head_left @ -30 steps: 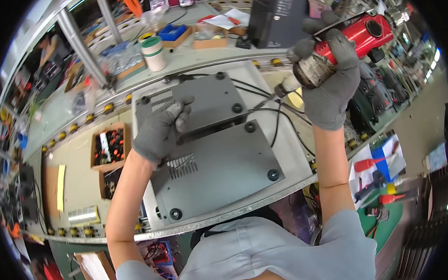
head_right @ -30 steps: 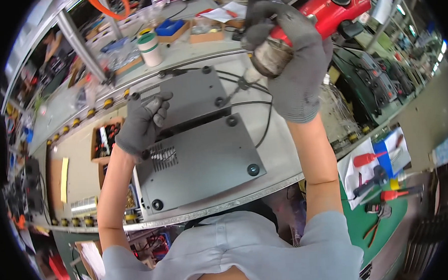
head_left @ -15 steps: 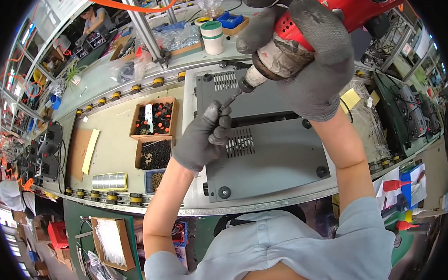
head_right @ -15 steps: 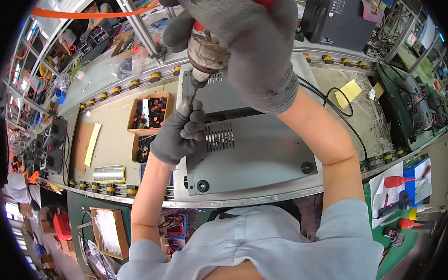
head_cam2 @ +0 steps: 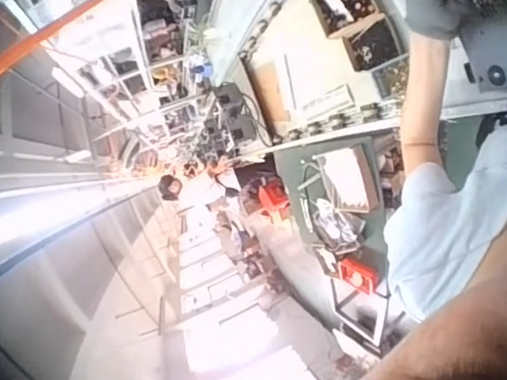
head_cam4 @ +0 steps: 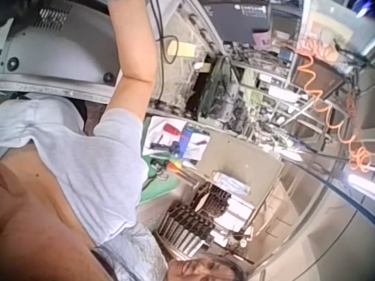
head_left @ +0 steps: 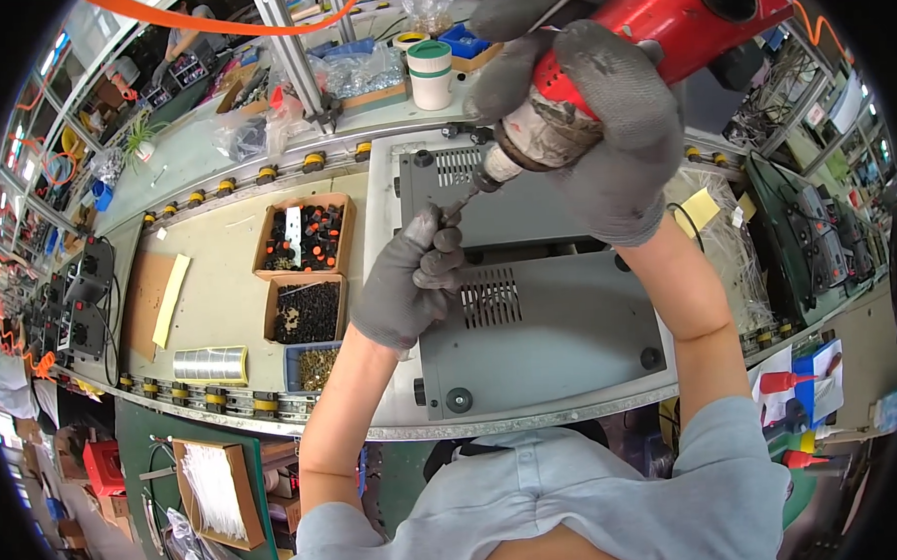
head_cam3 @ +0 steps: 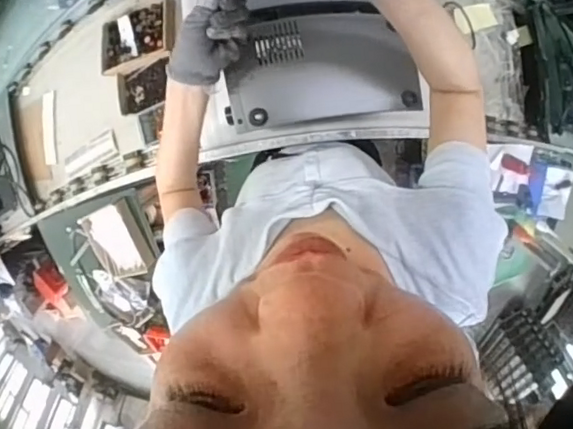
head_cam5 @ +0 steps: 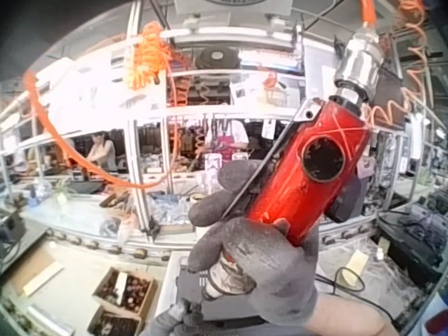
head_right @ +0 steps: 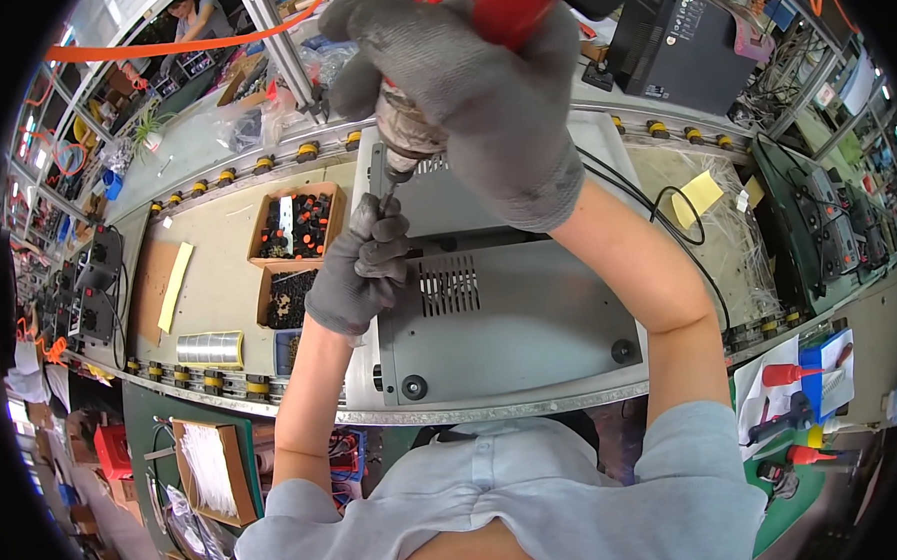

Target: The user is assembling and labeling industrial power inverters on a factory assembly line, involving internal wiring, securing the chassis with an electric screwdriver, applying hot glue to components, and attaching identification stickers.

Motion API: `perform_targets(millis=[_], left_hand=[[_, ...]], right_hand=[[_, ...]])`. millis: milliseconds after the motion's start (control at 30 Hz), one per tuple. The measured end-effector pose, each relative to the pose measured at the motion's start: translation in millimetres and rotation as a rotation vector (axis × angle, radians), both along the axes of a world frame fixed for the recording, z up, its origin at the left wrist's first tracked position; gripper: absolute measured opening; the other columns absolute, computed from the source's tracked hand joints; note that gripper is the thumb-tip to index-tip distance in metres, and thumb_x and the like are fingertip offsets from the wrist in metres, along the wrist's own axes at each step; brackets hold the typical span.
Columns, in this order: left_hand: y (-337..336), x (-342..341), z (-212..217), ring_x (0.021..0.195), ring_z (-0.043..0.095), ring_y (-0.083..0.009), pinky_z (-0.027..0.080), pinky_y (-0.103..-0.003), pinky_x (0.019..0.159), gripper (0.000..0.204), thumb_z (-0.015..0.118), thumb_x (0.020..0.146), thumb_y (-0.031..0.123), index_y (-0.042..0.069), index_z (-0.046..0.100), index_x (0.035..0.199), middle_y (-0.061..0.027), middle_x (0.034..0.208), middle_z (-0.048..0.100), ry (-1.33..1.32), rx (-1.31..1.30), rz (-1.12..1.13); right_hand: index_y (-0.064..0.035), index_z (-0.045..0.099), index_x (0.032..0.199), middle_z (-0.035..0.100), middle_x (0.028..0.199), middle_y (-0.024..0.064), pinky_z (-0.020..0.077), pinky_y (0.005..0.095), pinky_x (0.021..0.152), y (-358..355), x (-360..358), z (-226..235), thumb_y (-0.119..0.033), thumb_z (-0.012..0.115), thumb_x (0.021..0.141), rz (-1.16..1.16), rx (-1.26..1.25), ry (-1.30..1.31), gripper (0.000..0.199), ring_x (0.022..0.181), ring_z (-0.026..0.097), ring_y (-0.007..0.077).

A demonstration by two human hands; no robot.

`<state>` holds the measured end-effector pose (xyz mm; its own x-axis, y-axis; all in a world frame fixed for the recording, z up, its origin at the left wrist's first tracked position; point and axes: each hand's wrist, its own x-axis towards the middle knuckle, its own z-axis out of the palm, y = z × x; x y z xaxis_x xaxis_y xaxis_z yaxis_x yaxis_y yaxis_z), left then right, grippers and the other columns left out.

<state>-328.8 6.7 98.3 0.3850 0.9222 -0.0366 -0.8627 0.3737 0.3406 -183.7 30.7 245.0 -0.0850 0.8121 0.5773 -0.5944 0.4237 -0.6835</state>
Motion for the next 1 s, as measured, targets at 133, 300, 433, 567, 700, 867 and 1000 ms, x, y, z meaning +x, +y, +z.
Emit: perform_targets(millis=[133,300,433,567,700,867,1000], left_hand=[[16,-5,-5,0.052,0.039,-0.0017,0.033,-0.011,0.041,0.026,0.048,0.094,0.026,0.002,0.053,0.102,0.0001,0.074,0.048,-0.18,0.016,-0.027],[23,-34,-15,0.056,0.038,-0.0033,0.032,-0.013,0.046,0.055,0.044,0.092,0.046,-0.002,0.047,0.12,0.0002,0.077,0.051,0.611,0.024,0.258],[10,-64,-44,0.066,0.044,-0.0054,0.039,-0.014,0.052,0.051,0.048,0.093,0.039,-0.004,0.044,0.12,-0.0031,0.087,0.05,0.47,-0.035,0.267],[-3,-76,-78,0.095,0.05,-0.0183,0.047,-0.023,0.085,0.037,0.05,0.086,0.006,-0.008,0.039,0.118,-0.011,0.104,0.046,0.104,-0.025,0.283],[-14,-79,-81,0.113,0.047,-0.0262,0.043,-0.031,0.099,0.039,0.04,0.084,-0.005,-0.015,0.032,0.122,-0.0199,0.118,0.043,0.203,-0.119,0.412],[-18,-84,-93,0.115,0.049,-0.0257,0.048,-0.024,0.092,0.044,0.039,0.089,0.0,-0.014,0.026,0.128,-0.0227,0.121,0.043,0.218,-0.177,0.464],[-21,-87,-103,0.104,0.054,-0.0183,0.051,-0.02,0.082,0.043,0.04,0.091,0.004,-0.01,0.028,0.129,-0.0196,0.119,0.046,0.187,-0.17,0.399]], right_hand=[[0.0046,0.053,0.097,0.061,0.085,0.0174,0.0488,0.0294,0.055,45,-9,-19,-0.009,0.051,0.08,0.196,0.383,0.049,0.021,0.06,0.06,0.02],[0.0074,0.058,0.082,0.063,0.086,0.017,0.0494,0.0297,0.054,69,-25,-30,-0.01,0.05,0.081,0.006,0.374,-0.146,0.019,0.058,0.061,0.0211],[-0.0039,0.061,0.084,0.059,0.06,0.0063,0.0416,0.0232,0.042,87,-34,-46,-0.008,0.062,0.075,0.002,0.095,-0.218,0.01,0.047,0.054,0.0091],[0.0036,0.052,0.103,0.063,0.084,0.0124,0.0458,0.026,0.044,105,-45,-65,-0.003,0.054,0.079,-0.022,0.125,-0.318,0.025,0.056,0.061,0.0174],[0.0023,0.05,0.107,0.063,0.084,0.0133,0.0441,0.024,0.041,105,-54,-68,-0.002,0.054,0.079,-0.009,0.068,-0.374,0.028,0.056,0.061,0.0172],[-0.0002,0.05,0.108,0.063,0.077,0.0135,0.0405,0.0229,0.039,109,-62,-74,-0.001,0.056,0.079,-0.024,0.143,-0.376,0.031,0.05,0.056,0.0125],[-0.0012,0.059,0.089,0.061,0.066,0.0057,0.0473,0.0255,0.05,107,-68,-75,-0.009,0.065,0.072,-0.012,0.071,-0.429,0.019,0.055,0.058,0.0108]])
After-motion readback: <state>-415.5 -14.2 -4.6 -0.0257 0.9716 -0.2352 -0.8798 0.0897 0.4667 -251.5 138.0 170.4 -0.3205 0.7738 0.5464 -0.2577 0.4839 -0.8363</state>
